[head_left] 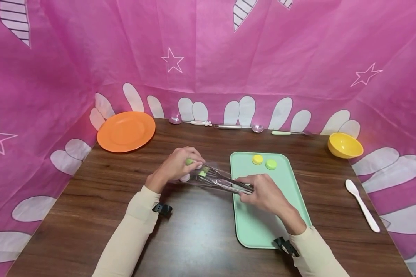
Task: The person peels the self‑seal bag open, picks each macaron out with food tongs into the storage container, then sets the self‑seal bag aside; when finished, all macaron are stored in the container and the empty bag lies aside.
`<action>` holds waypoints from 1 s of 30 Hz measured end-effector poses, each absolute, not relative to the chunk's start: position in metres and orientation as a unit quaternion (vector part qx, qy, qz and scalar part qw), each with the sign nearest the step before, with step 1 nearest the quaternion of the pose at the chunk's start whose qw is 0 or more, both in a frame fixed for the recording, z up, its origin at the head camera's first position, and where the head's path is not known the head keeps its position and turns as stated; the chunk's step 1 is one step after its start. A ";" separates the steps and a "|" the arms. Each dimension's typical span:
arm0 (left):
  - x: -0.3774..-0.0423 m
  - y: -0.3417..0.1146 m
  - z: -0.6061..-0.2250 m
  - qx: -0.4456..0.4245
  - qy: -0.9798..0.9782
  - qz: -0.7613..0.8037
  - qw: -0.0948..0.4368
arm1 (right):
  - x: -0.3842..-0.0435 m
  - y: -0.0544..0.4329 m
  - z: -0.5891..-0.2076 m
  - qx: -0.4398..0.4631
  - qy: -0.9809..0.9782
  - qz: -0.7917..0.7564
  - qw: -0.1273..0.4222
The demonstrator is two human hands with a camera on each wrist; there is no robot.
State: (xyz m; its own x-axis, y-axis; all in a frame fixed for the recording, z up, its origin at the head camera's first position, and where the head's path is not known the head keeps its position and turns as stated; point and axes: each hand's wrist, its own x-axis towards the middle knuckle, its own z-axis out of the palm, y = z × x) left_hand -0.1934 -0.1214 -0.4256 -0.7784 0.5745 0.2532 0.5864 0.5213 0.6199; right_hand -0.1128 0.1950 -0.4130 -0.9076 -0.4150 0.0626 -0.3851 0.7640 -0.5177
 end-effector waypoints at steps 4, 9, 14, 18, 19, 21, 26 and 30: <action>-0.194 -0.122 -0.426 -0.335 -0.870 -0.362 0.011 | -0.103 0.213 -0.407 -0.205 0.936 -0.284 0.021; -0.194 -0.121 -0.426 -0.333 -0.871 -0.362 0.010 | -0.087 0.241 -0.400 -0.167 0.941 -0.294 0.025; -0.193 -0.121 -0.427 -0.324 -0.870 -0.371 -0.011 | -0.069 0.274 -0.398 -0.115 0.951 -0.287 0.018; -0.193 -0.119 -0.429 -0.324 -0.870 -0.371 -0.018 | -0.055 0.300 -0.401 -0.077 0.962 -0.263 -0.010; -0.193 -0.119 -0.429 -0.324 -0.870 -0.371 -0.019 | -0.052 0.305 -0.403 -0.065 0.965 -0.254 -0.016; -0.192 -0.119 -0.429 -0.325 -0.868 -0.374 -0.021 | -0.047 0.315 -0.406 -0.042 0.970 -0.238 -0.018; -0.193 -0.120 -0.431 -0.329 -0.868 -0.370 -0.033 | -0.042 0.330 -0.415 -0.009 0.975 -0.221 -0.005; -0.194 -0.120 -0.433 -0.339 -0.871 -0.351 -0.047 | -0.039 0.333 -0.422 -0.011 0.975 -0.221 -0.016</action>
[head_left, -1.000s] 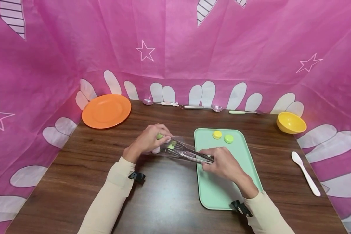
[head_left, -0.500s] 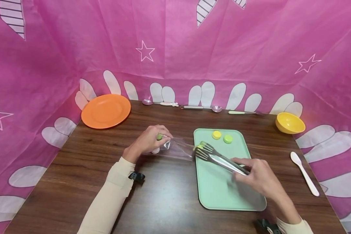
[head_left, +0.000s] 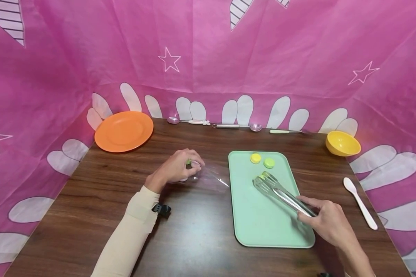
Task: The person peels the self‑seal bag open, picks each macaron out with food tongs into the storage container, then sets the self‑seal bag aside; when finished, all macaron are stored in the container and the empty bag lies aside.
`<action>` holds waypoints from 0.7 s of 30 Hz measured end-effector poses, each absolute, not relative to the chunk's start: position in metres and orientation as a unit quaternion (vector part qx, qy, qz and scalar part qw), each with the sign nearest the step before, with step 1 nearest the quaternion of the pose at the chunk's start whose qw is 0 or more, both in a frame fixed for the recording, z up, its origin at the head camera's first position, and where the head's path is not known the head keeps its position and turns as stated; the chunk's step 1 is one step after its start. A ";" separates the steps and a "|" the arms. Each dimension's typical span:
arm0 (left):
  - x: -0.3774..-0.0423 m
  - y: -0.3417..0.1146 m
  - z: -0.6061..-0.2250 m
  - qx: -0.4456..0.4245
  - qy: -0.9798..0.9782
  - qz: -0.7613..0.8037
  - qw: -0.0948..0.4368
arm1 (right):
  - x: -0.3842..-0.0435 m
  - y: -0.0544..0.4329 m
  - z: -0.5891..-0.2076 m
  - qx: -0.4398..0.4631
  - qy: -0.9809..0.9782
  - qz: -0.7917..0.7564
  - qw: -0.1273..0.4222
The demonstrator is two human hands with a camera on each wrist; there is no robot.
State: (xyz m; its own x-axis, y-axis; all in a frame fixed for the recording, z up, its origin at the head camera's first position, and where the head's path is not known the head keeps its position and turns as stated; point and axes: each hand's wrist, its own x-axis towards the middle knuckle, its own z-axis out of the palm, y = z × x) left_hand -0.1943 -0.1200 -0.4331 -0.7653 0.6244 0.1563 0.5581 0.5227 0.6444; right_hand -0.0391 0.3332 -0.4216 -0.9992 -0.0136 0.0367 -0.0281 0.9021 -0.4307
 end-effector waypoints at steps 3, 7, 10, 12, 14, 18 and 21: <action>-0.195 -0.121 -0.434 0.339 0.881 0.324 0.055 | -0.037 0.334 -0.424 0.012 -0.974 0.223 0.026; -0.196 -0.125 -0.435 0.317 0.901 0.289 0.060 | -0.032 0.335 -0.427 0.010 -0.974 0.227 0.026; -0.197 -0.128 -0.435 0.295 0.911 0.282 0.061 | -0.029 0.337 -0.428 0.011 -0.973 0.227 0.028; -0.198 -0.129 -0.435 0.287 0.914 0.280 0.055 | -0.028 0.338 -0.429 0.012 -0.974 0.225 0.031; -0.199 -0.130 -0.436 0.284 0.915 0.284 0.045 | -0.028 0.339 -0.429 0.011 -0.975 0.222 0.030; -0.200 -0.133 -0.435 0.284 0.910 0.302 0.025 | -0.026 0.342 -0.428 0.005 -0.975 0.220 0.027; -0.202 -0.138 -0.432 0.281 0.903 0.324 0.017 | -0.023 0.342 -0.426 0.006 -0.974 0.224 0.041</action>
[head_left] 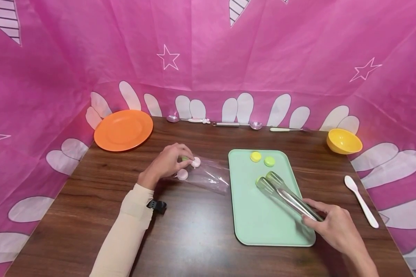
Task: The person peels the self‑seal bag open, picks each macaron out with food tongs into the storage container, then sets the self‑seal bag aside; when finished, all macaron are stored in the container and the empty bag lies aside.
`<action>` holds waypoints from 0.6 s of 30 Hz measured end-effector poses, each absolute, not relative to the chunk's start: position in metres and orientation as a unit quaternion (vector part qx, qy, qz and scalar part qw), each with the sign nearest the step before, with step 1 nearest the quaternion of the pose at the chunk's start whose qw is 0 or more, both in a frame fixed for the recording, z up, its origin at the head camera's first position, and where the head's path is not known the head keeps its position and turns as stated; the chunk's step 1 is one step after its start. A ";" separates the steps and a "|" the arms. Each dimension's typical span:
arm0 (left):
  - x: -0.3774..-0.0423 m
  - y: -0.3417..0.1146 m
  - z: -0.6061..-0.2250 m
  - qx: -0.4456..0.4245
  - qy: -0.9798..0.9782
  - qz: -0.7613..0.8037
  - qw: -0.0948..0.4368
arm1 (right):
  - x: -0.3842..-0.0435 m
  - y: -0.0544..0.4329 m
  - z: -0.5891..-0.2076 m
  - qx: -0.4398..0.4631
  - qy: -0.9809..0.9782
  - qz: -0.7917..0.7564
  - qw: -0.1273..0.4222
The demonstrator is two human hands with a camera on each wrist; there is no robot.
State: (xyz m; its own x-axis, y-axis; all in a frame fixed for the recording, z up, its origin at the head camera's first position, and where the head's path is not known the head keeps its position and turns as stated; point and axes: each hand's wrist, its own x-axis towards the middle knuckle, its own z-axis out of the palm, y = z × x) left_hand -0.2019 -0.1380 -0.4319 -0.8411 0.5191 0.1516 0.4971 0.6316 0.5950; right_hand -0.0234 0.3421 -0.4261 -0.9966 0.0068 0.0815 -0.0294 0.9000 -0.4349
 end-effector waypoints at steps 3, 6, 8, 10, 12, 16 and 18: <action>-0.203 -0.143 -0.429 0.278 0.897 0.344 0.010 | -0.023 0.339 -0.423 0.015 -0.971 0.231 0.061; -0.204 -0.146 -0.428 0.280 0.894 0.348 0.004 | -0.025 0.332 -0.418 0.032 -0.966 0.246 0.076; -0.204 -0.148 -0.428 0.280 0.894 0.348 0.003 | -0.028 0.324 -0.415 0.047 -0.962 0.258 0.080; -0.204 -0.148 -0.428 0.283 0.894 0.347 0.003 | -0.033 0.316 -0.412 0.063 -0.957 0.270 0.080; -0.204 -0.148 -0.428 0.286 0.894 0.346 0.003 | -0.038 0.308 -0.409 0.077 -0.954 0.280 0.078; -0.204 -0.147 -0.428 0.290 0.893 0.345 0.008 | -0.049 0.293 -0.405 0.110 -0.947 0.289 0.085; -0.203 -0.147 -0.427 0.288 0.893 0.347 0.014 | -0.055 0.286 -0.404 0.128 -0.944 0.291 0.088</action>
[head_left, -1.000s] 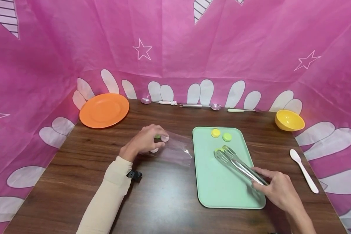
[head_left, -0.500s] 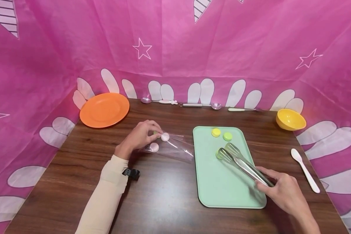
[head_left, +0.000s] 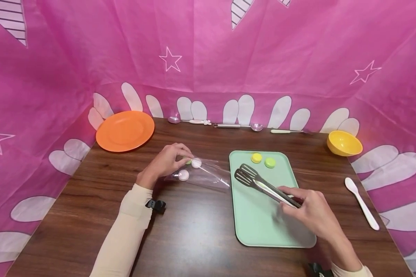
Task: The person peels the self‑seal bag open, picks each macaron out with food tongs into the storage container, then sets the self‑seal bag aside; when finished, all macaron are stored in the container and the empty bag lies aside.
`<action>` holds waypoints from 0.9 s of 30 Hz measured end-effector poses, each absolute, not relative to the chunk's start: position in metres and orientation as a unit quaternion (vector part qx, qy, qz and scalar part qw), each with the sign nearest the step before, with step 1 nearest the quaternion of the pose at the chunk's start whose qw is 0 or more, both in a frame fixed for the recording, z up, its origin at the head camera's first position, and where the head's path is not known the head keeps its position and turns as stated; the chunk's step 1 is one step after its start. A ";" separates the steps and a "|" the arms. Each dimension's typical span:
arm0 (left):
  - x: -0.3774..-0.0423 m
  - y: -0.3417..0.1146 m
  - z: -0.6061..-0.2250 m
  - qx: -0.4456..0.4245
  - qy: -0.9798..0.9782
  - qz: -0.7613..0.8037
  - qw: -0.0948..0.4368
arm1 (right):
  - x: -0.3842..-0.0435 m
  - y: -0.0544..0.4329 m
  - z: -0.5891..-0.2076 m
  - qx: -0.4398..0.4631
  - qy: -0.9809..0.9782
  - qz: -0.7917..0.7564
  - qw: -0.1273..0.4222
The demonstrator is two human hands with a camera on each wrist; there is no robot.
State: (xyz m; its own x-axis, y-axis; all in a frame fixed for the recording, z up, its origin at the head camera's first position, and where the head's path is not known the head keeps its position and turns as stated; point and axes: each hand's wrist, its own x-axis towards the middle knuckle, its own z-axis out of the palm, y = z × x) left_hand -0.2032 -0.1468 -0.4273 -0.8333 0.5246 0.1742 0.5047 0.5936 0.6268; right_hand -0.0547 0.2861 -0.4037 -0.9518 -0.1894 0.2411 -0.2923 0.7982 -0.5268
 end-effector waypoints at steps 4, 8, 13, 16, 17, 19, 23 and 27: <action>-0.203 -0.145 -0.428 0.283 0.893 0.349 0.027 | -0.062 0.275 -0.404 0.157 -0.941 0.285 0.092; -0.203 -0.145 -0.429 0.280 0.892 0.353 0.034 | -0.066 0.265 -0.404 0.169 -0.944 0.273 0.079; -0.204 -0.145 -0.430 0.283 0.892 0.352 0.027 | -0.073 0.253 -0.404 0.178 -0.950 0.252 0.055; -0.204 -0.147 -0.431 0.287 0.891 0.350 0.020 | -0.080 0.245 -0.405 0.183 -0.951 0.246 0.043; -0.204 -0.147 -0.431 0.288 0.891 0.351 0.018 | -0.082 0.243 -0.405 0.186 -0.951 0.246 0.038; -0.204 -0.148 -0.431 0.293 0.889 0.353 0.014 | -0.086 0.240 -0.406 0.188 -0.949 0.251 0.027; -0.204 -0.148 -0.431 0.303 0.885 0.353 0.006 | -0.089 0.243 -0.403 0.190 -0.943 0.272 0.012; -0.205 -0.148 -0.430 0.300 0.888 0.349 0.011 | -0.085 0.252 -0.398 0.180 -0.940 0.289 0.013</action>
